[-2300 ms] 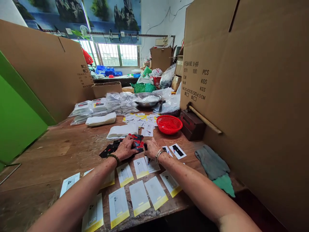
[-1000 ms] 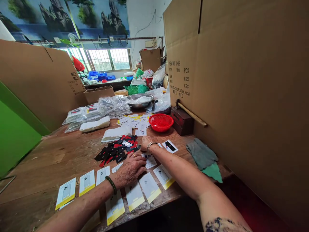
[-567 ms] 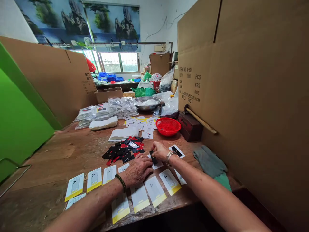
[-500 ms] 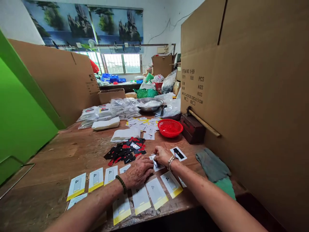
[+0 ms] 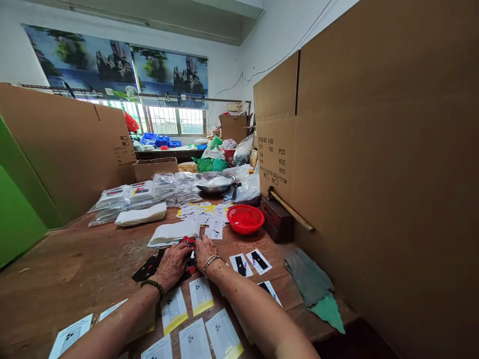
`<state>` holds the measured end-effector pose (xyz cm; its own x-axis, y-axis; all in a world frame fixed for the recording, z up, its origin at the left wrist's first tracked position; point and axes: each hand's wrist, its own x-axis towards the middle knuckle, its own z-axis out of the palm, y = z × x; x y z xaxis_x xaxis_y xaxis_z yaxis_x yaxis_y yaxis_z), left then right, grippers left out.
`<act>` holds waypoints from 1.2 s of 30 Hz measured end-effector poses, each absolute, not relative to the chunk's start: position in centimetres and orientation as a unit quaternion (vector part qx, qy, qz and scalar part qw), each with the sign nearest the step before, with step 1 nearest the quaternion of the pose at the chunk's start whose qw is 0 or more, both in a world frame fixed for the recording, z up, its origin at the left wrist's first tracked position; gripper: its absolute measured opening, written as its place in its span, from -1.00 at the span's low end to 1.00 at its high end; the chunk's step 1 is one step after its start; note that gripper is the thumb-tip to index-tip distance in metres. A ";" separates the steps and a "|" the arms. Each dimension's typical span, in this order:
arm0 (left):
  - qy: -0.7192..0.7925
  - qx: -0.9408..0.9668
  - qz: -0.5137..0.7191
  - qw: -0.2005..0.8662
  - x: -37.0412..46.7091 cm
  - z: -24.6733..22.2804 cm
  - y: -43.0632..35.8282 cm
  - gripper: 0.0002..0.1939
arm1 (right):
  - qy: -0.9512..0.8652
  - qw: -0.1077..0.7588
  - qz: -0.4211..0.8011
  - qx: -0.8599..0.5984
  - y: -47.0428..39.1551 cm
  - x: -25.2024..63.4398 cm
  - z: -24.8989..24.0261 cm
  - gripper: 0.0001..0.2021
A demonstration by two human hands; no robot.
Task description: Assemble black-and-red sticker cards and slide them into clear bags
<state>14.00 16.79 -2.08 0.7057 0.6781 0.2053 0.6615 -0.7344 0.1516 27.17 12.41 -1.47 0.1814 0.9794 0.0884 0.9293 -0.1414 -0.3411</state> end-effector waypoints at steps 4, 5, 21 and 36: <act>0.379 0.918 0.109 0.024 14.0 -1.9 16.5 -0.70 | -0.641 0.150 0.075 -0.749 12.4 26.7 -1.8 -0.74; 0.385 0.916 0.108 0.024 14.0 -1.8 16.3 -0.70 | -0.644 0.151 0.075 -0.746 12.5 26.7 -1.9 -0.73; 0.444 0.867 0.190 0.127 14.8 -1.4 17.3 -0.89 | -0.518 0.306 0.270 -0.751 -1.5 36.8 0.3 -0.82; 0.444 0.662 0.341 0.498 13.8 1.5 12.1 -0.68 | -0.574 0.245 0.073 -0.778 -8.0 33.3 -2.3 -0.92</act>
